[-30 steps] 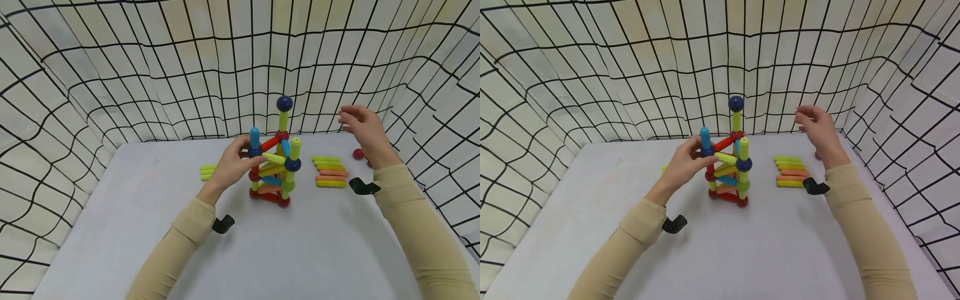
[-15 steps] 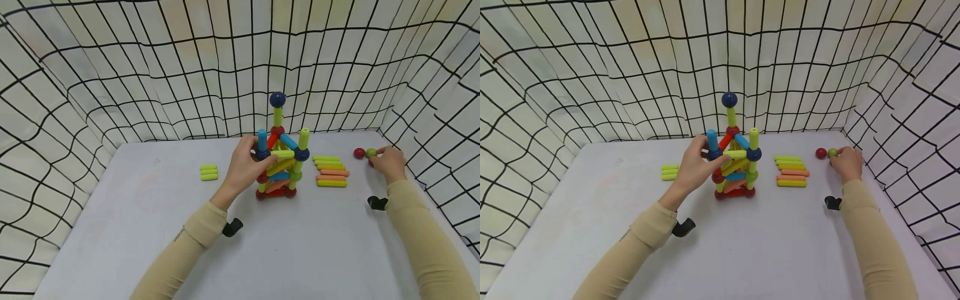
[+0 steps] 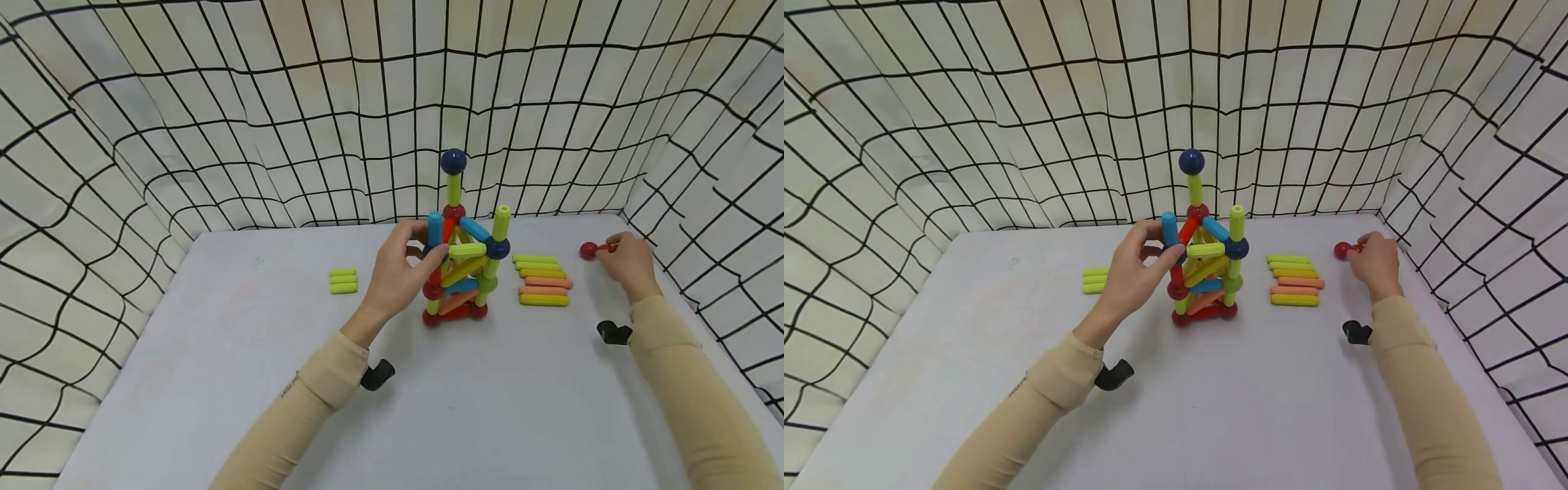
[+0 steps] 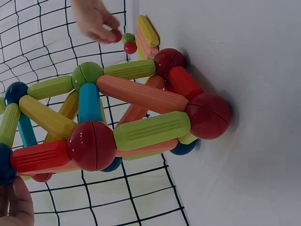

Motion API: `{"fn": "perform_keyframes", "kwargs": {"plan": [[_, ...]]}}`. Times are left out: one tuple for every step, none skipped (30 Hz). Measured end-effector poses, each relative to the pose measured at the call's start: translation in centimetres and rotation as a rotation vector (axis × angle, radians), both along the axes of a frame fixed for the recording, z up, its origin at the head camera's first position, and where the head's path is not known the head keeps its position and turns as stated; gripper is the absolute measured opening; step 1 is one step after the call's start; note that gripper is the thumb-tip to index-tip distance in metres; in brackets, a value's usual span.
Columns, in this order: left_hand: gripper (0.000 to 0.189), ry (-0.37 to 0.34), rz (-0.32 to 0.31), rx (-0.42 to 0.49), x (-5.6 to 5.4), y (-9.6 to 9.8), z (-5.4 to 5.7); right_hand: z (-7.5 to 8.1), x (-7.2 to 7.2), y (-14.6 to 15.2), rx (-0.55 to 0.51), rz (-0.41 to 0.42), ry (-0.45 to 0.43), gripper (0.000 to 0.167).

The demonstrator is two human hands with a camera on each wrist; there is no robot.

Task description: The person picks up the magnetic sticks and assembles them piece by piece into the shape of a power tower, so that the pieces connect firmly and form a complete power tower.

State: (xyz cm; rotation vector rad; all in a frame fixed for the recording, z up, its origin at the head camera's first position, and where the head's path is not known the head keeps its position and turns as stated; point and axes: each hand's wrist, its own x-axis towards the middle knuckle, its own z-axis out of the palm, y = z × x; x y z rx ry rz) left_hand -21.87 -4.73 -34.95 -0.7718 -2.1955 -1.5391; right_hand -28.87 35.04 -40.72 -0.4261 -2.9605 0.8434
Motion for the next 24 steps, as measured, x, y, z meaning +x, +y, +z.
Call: {"fn": "perform_keyframes", "kwargs": {"plan": [[0.03,0.012,-0.003,0.009,0.0,-0.1,0.0,0.9,0.1,-0.8,-0.021,0.012,0.017,0.047],[0.029,0.02,-0.004,0.016,0.0,-0.1,0.0,1.8,0.3,-1.7,-0.046,0.03,0.034,0.05],[0.028,0.024,-0.002,0.019,-0.1,-0.1,0.0,2.8,0.4,-2.6,-0.066,0.057,0.055,0.052],[0.028,0.026,0.001,0.02,0.0,-0.1,0.0,3.9,0.7,-3.6,-0.095,0.083,0.077,0.055],[0.028,0.029,0.004,0.022,-0.1,-0.1,-0.1,4.9,1.1,-4.5,-0.131,0.112,0.099,0.057],[0.028,0.029,0.006,0.024,0.0,-0.1,-0.1,6.1,1.6,-5.5,-0.171,0.142,0.117,0.059],[0.028,0.028,0.006,0.026,0.0,-0.1,0.0,7.2,2.1,-6.4,-0.209,0.173,0.134,0.061],[0.029,0.027,0.007,0.026,0.0,-0.1,-0.1,8.2,2.7,-7.4,-0.25,0.204,0.146,0.062],[0.029,0.026,0.008,0.026,0.0,-0.1,-0.1,9.2,3.2,-8.3,-0.29,0.238,0.163,0.061],[0.029,0.024,0.008,0.028,0.0,-0.1,-0.1,10.2,3.8,-9.1,-0.331,0.27,0.184,0.059],[0.03,0.022,0.008,0.03,0.0,-0.1,-0.2,11.1,4.4,-9.9,-0.371,0.3,0.201,0.057],[0.03,0.021,0.007,0.031,0.0,-0.1,-0.2,11.9,5.0,-10.7,-0.406,0.33,0.219,0.055],[0.031,0.019,0.006,0.031,0.0,-0.1,-0.2,12.6,5.5,-11.3,-0.44,0.367,0.244,0.051],[0.031,0.016,0.004,0.031,0.0,-0.2,-0.3,13.2,6.0,-11.9,-0.467,0.399,0.263,0.049],[0.032,0.014,0.003,0.03,0.0,-0.2,-0.3,13.7,6.5,-12.5,-0.488,0.43,0.281,0.046],[0.033,0.009,-0.001,0.03,0.0,-0.2,-0.3,14.2,6.9,-13.0,-0.505,0.459,0.298,0.045],[0.034,0.002,-0.006,0.029,0.0,-0.3,-0.4,14.5,7.2,-13.4,-0.513,0.489,0.31,0.044],[0.035,-0.005,-0.012,0.028,0.0,-0.3,-0.4,14.7,7.4,-13.8,-0.516,0.52,0.322,0.043],[0.035,-0.012,-0.019,0.026,0.1,-0.4,-0.5,14.9,7.5,-14.2,-0.516,0.544,0.329,0.042],[0.035,-0.022,-0.027,0.022,0.1,-0.4,-0.5,14.9,7.6,-14.5,-0.504,0.56,0.33,0.042],[0.035,-0.03,-0.035,0.016,0.1,-0.5,-0.6,14.9,7.6,-14.7,-0.496,0.575,0.329,0.042],[0.035,-0.039,-0.048,0.012,0.1,-0.6,-0.7,14.9,7.7,-14.8,-0.49,0.586,0.328,0.042],[0.034,-0.046,-0.06,0.005,0.1,-0.7,-0.7,14.8,7.7,-14.9,-0.48,0.59,0.325,0.042],[0.034,-0.051,-0.071,-0.003,0.1,-0.8,-0.8,14.7,7.6,-14.9,-0.475,0.591,0.323,0.043]]}}
